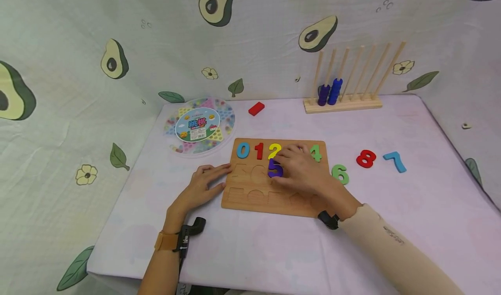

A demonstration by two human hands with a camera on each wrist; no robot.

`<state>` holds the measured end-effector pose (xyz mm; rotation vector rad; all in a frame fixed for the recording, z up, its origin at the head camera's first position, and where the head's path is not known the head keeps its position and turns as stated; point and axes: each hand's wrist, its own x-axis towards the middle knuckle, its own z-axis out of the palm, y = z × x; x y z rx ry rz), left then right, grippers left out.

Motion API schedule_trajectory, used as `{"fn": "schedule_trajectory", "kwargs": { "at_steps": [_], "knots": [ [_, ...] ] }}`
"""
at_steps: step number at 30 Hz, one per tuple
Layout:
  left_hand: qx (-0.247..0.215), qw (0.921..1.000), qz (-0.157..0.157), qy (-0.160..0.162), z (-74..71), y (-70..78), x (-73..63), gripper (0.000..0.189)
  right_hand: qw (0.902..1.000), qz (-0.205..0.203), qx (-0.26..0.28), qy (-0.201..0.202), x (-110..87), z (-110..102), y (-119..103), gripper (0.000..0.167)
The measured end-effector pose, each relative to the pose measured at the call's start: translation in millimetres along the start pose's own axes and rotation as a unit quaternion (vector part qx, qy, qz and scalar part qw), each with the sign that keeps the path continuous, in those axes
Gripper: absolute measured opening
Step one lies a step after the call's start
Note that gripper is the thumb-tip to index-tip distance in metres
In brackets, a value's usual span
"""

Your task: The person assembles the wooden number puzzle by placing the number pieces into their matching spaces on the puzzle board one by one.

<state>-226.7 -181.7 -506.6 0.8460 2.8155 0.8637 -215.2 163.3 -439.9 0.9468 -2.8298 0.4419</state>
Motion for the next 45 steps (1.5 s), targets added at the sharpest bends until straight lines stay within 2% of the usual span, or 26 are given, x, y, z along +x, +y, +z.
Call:
{"fn": "schedule_trajectory", "kwargs": {
  "at_steps": [7, 17, 25, 32, 39, 45],
  "knots": [
    [-0.001, 1.0000, 0.000, 0.003, 1.2, -1.5, 0.4, 0.049, 0.9999, 0.004, 0.001, -0.013, 9.9, 6, -10, 0.057],
    [0.002, 1.0000, 0.005, 0.002, 2.7, -3.5, 1.8, 0.049, 1.0000, -0.002, -0.008, -0.005, 25.9, 14, -20, 0.058],
    [0.006, 0.9999, 0.011, 0.003, 1.7, -3.5, 1.6, 0.049, 0.9997, -0.021, -0.010, -0.008, 42.3, 21, -32, 0.055],
    [0.003, 0.9999, 0.010, 0.002, 1.2, -3.5, 0.2, 0.049, 0.9991, -0.008, -0.004, -0.040, 54.3, 31, -40, 0.059],
    [0.006, 0.9999, 0.008, -0.003, -0.4, -2.0, 0.2, 0.049, 0.9983, -0.027, -0.022, -0.048, 64.9, 44, -44, 0.058],
    [0.009, 0.9999, 0.008, -0.008, -0.3, -2.1, 0.4, 0.049, 0.9962, -0.028, -0.029, -0.078, 70.4, 50, -50, 0.059]
  ]
}}
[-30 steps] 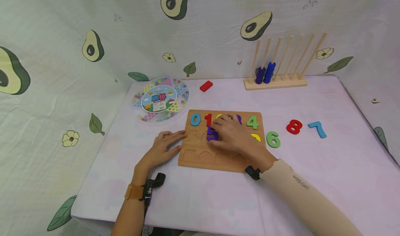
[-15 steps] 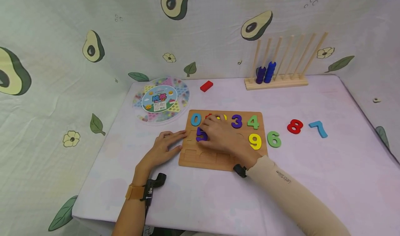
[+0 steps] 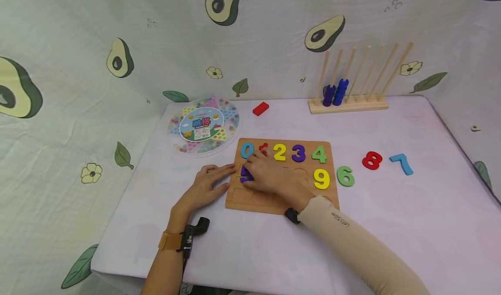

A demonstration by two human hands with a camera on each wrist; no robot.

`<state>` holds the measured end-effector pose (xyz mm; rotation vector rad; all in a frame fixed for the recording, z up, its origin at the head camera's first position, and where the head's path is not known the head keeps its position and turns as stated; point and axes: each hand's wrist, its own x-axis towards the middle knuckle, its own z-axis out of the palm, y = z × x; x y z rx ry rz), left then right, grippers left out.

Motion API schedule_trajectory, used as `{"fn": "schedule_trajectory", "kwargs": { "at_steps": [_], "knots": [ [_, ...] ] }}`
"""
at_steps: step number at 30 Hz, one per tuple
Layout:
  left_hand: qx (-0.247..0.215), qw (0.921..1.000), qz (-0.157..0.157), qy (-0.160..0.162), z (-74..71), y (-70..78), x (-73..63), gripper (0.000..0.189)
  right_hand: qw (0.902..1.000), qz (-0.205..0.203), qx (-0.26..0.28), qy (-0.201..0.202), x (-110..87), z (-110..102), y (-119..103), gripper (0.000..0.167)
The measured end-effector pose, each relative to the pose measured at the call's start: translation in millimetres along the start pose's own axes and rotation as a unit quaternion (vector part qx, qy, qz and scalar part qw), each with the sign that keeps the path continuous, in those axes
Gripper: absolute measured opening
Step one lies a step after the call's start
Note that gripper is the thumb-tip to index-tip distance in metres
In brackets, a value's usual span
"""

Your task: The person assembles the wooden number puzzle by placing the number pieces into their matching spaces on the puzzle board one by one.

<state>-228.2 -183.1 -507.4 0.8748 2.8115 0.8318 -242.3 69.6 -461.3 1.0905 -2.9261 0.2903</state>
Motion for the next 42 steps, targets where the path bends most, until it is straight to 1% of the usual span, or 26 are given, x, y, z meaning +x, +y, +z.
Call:
{"fn": "schedule_trajectory", "kwargs": {
  "at_steps": [2, 8, 11, 15, 17, 20, 25, 28, 32, 36, 42],
  "knots": [
    [-0.001, 1.0000, 0.002, 0.000, 0.6, -0.3, -0.1, 0.050, 1.0000, 0.006, 0.002, -0.004, 1.4, 2, -2, 0.059],
    [-0.003, 0.9999, 0.008, 0.008, 0.0, 0.2, -0.3, 0.050, 0.9995, 0.025, 0.011, 0.017, 5.5, 5, -8, 0.053],
    [-0.006, 0.9999, 0.009, 0.010, -0.1, 0.5, -0.7, 0.050, 0.9994, 0.029, 0.012, 0.018, 5.4, 6, -10, 0.052],
    [-0.011, 0.9999, 0.008, 0.007, 0.5, 1.5, 1.4, 0.050, 0.9993, 0.036, 0.001, 0.013, 2.5, 6, -6, 0.055],
    [-0.009, 0.9999, 0.007, 0.005, 1.3, 1.9, 2.4, 0.049, 0.9991, 0.038, 0.000, 0.018, 0.2, 5, -3, 0.054],
    [-0.005, 0.9999, 0.009, 0.007, 2.4, 2.1, 2.6, 0.049, 0.9988, 0.036, 0.009, 0.031, -4.5, -1, 0, 0.049],
    [-0.003, 0.9998, 0.010, 0.018, 2.1, 2.5, -1.4, 0.048, 0.9980, 0.018, 0.026, 0.055, -16.3, -11, 2, 0.039],
    [0.000, 0.9999, 0.001, 0.014, 2.0, 2.7, -4.1, 0.048, 0.9974, 0.014, 0.037, 0.060, -25.8, -14, 4, 0.034],
    [0.005, 0.9999, -0.010, 0.007, 1.9, 3.3, -6.9, 0.049, 0.9963, 0.013, 0.048, 0.070, -37.7, -16, 10, 0.031],
    [0.001, 0.9999, -0.015, 0.004, 2.3, 4.5, -9.1, 0.049, 0.9957, 0.013, 0.037, 0.084, -47.7, -16, 17, 0.031],
    [-0.001, 0.9999, -0.012, 0.010, 3.4, 6.3, -8.6, 0.049, 0.9942, 0.022, 0.023, 0.103, -62.9, -20, 28, 0.031]
  ]
}}
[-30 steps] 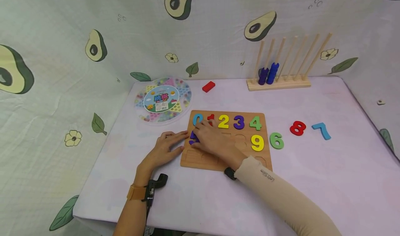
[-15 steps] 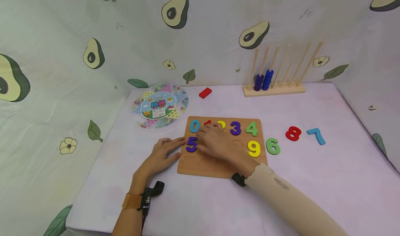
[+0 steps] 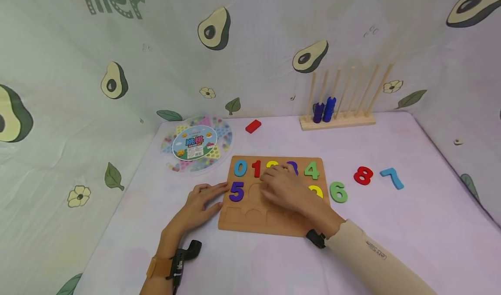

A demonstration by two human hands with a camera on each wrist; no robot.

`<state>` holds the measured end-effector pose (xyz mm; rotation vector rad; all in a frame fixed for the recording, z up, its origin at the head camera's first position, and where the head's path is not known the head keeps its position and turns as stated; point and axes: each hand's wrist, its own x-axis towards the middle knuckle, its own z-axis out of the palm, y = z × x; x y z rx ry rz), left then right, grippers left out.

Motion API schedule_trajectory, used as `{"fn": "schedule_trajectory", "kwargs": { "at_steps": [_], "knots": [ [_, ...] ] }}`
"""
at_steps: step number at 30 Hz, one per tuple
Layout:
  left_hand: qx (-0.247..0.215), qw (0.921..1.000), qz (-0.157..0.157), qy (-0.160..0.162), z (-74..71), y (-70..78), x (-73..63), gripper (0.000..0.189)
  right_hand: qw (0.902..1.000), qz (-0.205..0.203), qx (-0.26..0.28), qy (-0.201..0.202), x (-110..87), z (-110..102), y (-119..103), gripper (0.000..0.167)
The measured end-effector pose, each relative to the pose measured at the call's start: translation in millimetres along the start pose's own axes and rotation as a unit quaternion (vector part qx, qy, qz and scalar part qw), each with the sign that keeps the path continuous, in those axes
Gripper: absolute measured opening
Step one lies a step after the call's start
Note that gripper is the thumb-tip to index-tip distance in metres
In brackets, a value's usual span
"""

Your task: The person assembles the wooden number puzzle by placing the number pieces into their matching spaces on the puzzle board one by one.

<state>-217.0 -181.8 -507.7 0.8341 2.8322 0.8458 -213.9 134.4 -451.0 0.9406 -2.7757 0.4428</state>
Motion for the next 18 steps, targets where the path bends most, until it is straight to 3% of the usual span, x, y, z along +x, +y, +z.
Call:
{"fn": "schedule_trajectory", "kwargs": {
  "at_steps": [8, 18],
  "knots": [
    [-0.001, 1.0000, -0.005, -0.004, -0.6, 2.8, -1.4, 0.050, 0.9999, 0.007, 0.012, 0.001, -16.6, -7, 11, 0.029],
    [-0.004, 0.9999, 0.010, 0.004, -0.5, 3.3, -4.6, 0.050, 0.9995, 0.018, 0.014, 0.020, -35.4, -15, 26, 0.027]
  ]
}}
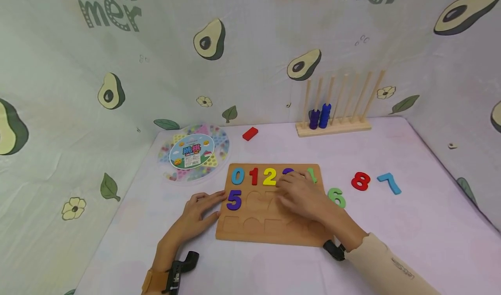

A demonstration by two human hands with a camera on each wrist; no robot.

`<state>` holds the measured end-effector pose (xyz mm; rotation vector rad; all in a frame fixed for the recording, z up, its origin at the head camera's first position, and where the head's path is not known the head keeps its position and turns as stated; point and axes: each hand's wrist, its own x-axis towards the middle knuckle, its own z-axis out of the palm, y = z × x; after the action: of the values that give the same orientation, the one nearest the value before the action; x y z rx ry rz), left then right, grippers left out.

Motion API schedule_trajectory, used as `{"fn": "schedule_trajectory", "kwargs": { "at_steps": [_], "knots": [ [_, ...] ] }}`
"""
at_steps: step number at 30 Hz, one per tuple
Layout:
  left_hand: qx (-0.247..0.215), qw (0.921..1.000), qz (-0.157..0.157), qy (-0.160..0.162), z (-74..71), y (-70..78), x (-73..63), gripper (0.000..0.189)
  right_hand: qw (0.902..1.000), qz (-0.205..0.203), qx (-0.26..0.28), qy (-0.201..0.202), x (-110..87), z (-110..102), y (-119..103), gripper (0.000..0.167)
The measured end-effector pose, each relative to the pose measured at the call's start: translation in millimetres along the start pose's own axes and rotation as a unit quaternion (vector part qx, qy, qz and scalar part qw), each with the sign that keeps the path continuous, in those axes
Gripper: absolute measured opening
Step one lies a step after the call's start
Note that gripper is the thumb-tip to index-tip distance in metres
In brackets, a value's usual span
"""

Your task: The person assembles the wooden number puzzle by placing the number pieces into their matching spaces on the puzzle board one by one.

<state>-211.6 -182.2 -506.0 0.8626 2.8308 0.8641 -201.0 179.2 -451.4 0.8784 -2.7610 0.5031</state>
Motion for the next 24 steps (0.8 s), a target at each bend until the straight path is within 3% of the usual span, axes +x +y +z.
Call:
{"fn": "schedule_trajectory", "kwargs": {
  "at_steps": [16, 24],
  "knots": [
    [-0.008, 0.9998, 0.009, 0.014, 2.7, 1.3, -0.2, 0.050, 0.9985, 0.053, -0.016, 0.004, -26.3, -14, 20, 0.025],
    [-0.016, 0.9998, -0.015, 0.000, 0.8, 2.1, 0.0, 0.048, 0.9962, 0.082, -0.027, 0.001, -35.5, -25, 33, 0.027]
  ]
}}
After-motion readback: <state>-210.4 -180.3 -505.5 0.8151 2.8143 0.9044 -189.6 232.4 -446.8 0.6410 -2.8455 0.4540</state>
